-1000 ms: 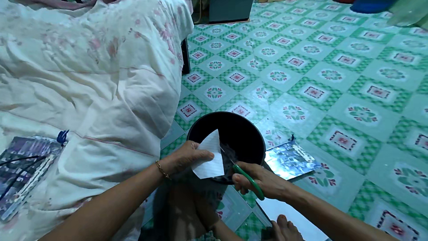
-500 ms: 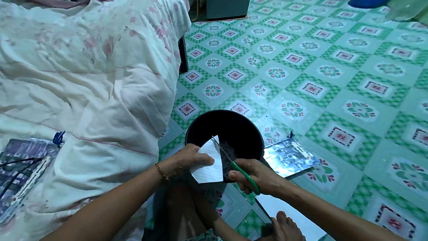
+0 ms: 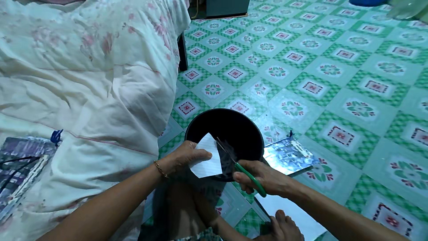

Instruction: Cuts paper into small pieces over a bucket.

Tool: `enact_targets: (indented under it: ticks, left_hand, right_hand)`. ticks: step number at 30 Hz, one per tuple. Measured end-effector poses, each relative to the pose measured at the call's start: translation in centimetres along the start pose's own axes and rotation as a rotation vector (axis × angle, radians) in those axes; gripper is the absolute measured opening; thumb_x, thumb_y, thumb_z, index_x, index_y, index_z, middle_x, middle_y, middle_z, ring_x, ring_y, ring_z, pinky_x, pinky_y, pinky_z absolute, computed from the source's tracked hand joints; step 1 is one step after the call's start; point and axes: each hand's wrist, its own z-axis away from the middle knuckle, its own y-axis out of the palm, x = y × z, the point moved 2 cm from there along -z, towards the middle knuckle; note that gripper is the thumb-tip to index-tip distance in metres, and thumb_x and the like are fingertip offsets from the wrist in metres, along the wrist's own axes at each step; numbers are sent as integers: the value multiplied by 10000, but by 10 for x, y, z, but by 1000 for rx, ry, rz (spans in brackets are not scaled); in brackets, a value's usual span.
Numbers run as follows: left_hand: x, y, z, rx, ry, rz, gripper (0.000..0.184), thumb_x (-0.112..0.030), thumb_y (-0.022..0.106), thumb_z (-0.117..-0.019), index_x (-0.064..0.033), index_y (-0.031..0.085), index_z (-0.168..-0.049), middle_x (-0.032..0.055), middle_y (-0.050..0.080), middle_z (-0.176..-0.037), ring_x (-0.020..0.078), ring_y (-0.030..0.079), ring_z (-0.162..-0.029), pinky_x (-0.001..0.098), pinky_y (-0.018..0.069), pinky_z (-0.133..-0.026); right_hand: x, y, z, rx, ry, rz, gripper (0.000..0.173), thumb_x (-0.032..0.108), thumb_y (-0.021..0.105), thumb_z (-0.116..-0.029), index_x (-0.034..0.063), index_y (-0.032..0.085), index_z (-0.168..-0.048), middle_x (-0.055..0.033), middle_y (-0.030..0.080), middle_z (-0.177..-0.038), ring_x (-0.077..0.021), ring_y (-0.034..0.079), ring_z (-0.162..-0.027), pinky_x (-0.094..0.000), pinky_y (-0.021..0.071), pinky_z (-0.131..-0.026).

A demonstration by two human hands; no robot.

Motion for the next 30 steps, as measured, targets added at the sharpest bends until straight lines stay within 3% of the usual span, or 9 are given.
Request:
enact_targets:
  ticks: [8, 16, 21, 30]
  left_hand:
    - [2, 4, 3, 97, 3, -36, 96, 7, 610, -978, -51, 631, -904, -19, 699, -726, 47, 687, -653, 213, 589, -662]
    - [2, 3, 3, 81, -2, -44, 113, 11, 606, -975, -53, 637, -887, -16, 702, -720, 48, 687, -642, 207, 587, -653]
    - [5, 4, 2, 144, 5, -67, 117, 6, 601, -977, -56, 640, -886, -26, 704, -722, 41, 688, -653, 209, 587, -662]
    - [3, 4, 3, 108, -2, -44, 104, 10, 606, -974, -54, 637, -898, -20, 705, -728, 43, 689, -657, 207, 588, -662]
  right_hand:
    - [3, 6, -6, 38, -11, 104, 470, 503, 584, -979, 42, 592, -1069, 37, 586, -770, -39, 587, -651, -237, 501, -638]
    - [0, 4, -5, -2, -54, -7, 279, 367, 652, -980, 99, 589, -936, 99, 554, -617, 4, 561, -516, -161, 471, -521]
    - [5, 8, -5, 45, -31, 43, 384, 434, 582, -1003, 52, 582, -1032, 61, 586, -706, -22, 585, -599, -206, 490, -596]
    - [0, 7, -6, -77, -119, -174, 218, 319, 662, -971, 146, 591, -858, 128, 571, -562, 22, 560, -473, -140, 458, -469]
